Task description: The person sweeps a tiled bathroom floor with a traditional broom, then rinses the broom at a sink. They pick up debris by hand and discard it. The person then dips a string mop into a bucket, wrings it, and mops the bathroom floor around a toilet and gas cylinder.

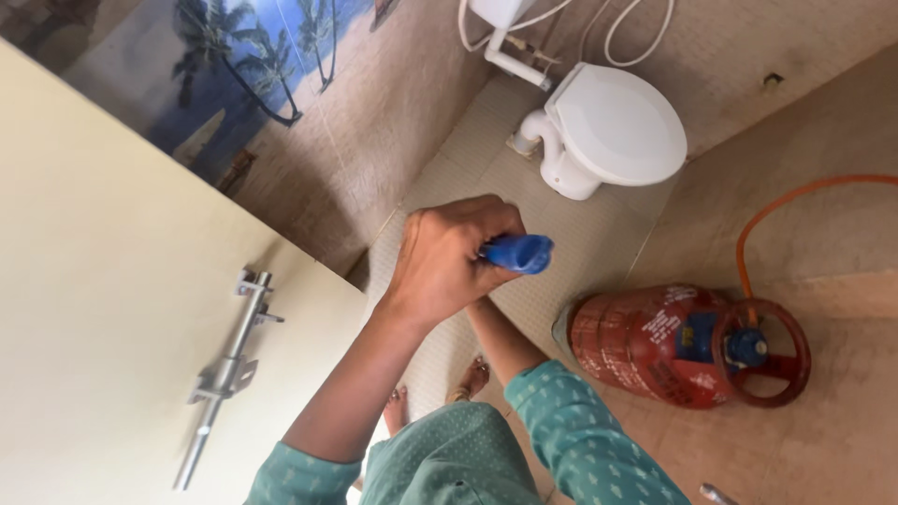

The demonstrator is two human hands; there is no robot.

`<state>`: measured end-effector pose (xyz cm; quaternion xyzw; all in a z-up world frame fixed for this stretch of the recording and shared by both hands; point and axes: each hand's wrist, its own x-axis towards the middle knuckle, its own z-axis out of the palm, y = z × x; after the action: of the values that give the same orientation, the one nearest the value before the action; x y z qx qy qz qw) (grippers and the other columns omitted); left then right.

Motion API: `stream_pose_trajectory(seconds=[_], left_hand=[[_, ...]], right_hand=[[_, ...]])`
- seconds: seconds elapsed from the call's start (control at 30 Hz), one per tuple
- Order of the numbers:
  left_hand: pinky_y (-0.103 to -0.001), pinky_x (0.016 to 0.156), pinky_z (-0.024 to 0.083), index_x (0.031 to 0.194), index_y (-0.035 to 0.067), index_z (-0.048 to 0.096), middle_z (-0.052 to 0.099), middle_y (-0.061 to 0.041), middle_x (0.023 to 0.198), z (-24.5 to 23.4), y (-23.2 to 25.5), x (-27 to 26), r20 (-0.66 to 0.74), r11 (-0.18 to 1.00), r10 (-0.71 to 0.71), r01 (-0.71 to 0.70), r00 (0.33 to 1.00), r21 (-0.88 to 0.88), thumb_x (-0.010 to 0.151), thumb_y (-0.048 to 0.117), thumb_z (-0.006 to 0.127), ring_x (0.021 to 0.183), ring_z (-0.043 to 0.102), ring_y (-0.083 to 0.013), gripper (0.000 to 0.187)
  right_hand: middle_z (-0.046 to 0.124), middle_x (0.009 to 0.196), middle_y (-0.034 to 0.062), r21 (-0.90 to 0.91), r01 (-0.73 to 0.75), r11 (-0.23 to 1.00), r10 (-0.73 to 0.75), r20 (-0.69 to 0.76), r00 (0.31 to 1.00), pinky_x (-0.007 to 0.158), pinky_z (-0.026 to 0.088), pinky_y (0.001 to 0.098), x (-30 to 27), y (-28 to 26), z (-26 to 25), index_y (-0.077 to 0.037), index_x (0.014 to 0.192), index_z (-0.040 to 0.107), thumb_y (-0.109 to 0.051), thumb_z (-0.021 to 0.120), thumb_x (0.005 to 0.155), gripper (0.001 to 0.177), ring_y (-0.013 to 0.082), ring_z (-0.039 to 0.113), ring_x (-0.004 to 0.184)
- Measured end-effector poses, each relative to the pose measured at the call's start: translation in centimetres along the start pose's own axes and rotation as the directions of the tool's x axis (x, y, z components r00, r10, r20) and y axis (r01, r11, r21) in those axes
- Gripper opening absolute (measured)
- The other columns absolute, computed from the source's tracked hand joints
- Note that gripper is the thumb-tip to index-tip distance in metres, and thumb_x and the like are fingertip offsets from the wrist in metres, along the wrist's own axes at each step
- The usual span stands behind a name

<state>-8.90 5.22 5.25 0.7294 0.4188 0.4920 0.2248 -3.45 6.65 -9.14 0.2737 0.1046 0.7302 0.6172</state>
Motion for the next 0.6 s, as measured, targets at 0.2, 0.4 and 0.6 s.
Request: stream_pose_trajectory(seconds=[0.2, 0.4, 0.6], left_hand=[[-0.037, 0.047, 0.042, 0.075, 0.009, 0.065, 0.059, -0.002, 0.056, 1.7, -0.7, 4.0, -0.173, 0.983, -0.146, 0.162, 0.974, 0.085, 0.093, 0.029, 0.078, 0.043, 0.054, -0.0175, 0.029], [-0.033, 0.044, 0.039, 0.073, 0.010, 0.068, 0.056, 0.000, 0.054, 7.3, -1.1, 8.4, -0.285, 0.979, -0.031, 0.087, 0.958, 0.185, 0.096, 0.034, 0.079, 0.039, 0.050, -0.0137, 0.035], [-0.030, 0.044, 0.039, 0.065, 0.008, 0.061, 0.057, -0.001, 0.056, 13.3, -1.4, 10.2, -0.331, 0.994, -0.022, 0.055, 0.943, 0.092, 0.100, 0.031, 0.079, 0.047, 0.053, -0.0134, 0.045]], right_hand=[[0.060, 0.111, 0.0010, -0.499, -0.341, 0.796, 0.221, -0.285, 0.933, 0.091, 0.050, 0.0275, 2.0, -7.5, -7.1, -0.009, 0.121, 0.058, -0.041, 0.071, 0.097, 0.042, 0.0092, 0.058, 0.106], [0.053, 0.132, 0.0039, -0.908, -0.394, -0.140, 0.227, -0.417, 0.880, 0.097, 0.052, 0.0320, 2.8, -21.0, -9.5, -0.004, 0.142, 0.044, -0.040, 0.069, 0.100, 0.060, 0.0103, 0.054, 0.120], [0.052, 0.124, 0.0029, -0.934, -0.356, -0.006, 0.159, -0.353, 0.922, 0.097, 0.051, 0.0307, 6.4, -28.3, -5.6, -0.005, 0.134, 0.044, -0.038, 0.067, 0.105, 0.049, 0.0091, 0.053, 0.113]])
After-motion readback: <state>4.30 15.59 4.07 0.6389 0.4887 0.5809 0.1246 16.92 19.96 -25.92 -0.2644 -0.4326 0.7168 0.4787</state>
